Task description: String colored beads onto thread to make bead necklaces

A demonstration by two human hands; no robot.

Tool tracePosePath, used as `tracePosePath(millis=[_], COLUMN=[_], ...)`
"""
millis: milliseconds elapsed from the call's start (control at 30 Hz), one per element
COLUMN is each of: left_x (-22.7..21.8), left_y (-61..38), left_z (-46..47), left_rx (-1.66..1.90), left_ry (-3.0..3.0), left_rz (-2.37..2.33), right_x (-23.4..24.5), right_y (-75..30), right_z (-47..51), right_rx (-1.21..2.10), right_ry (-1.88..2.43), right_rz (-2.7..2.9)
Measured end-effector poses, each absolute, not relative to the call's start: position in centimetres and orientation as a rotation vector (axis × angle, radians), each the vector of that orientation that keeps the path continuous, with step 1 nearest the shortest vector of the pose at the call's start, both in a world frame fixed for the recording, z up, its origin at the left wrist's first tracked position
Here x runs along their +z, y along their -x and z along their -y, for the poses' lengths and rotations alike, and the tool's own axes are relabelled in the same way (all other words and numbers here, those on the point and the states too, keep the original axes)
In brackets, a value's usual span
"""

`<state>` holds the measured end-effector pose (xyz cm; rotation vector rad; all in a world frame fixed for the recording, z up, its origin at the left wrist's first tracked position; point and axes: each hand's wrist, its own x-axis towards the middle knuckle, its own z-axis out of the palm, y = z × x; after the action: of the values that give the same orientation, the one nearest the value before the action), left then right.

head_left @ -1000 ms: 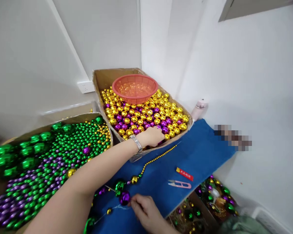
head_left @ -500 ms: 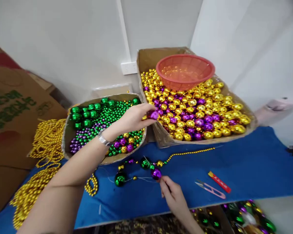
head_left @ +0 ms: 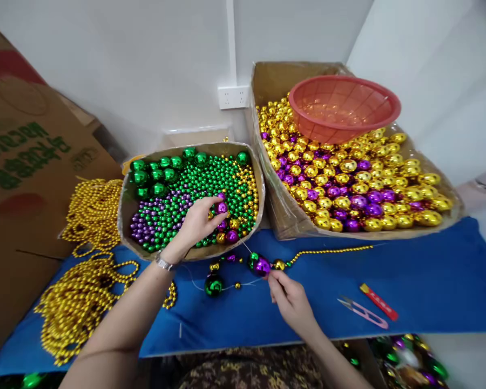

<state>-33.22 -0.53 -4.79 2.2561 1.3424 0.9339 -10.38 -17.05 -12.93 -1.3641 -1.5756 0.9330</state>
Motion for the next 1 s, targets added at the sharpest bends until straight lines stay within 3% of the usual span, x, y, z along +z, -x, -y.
tracePosePath(millis=[200,333,1000], left_x=[-6.2,-7.7,-8.1], left_y=[32.3,32.0,31.7], left_z=[5.5,7.2,8.4], left_rx=[1.147,1.144,1.154], left_ry=[-1.014,-0.588,-0.337], left_rz=[-0.876,-0.837,-0.905], right_x=[-12.2,-12.1,-12.4], right_y=[11.1,11.3,12.0], right_z=[16.3,16.4,16.7], right_rx=[0.825,0.751,0.608], right_ry=[1.361,1.337,1.366], right_rz=[1.664,1.69,1.83])
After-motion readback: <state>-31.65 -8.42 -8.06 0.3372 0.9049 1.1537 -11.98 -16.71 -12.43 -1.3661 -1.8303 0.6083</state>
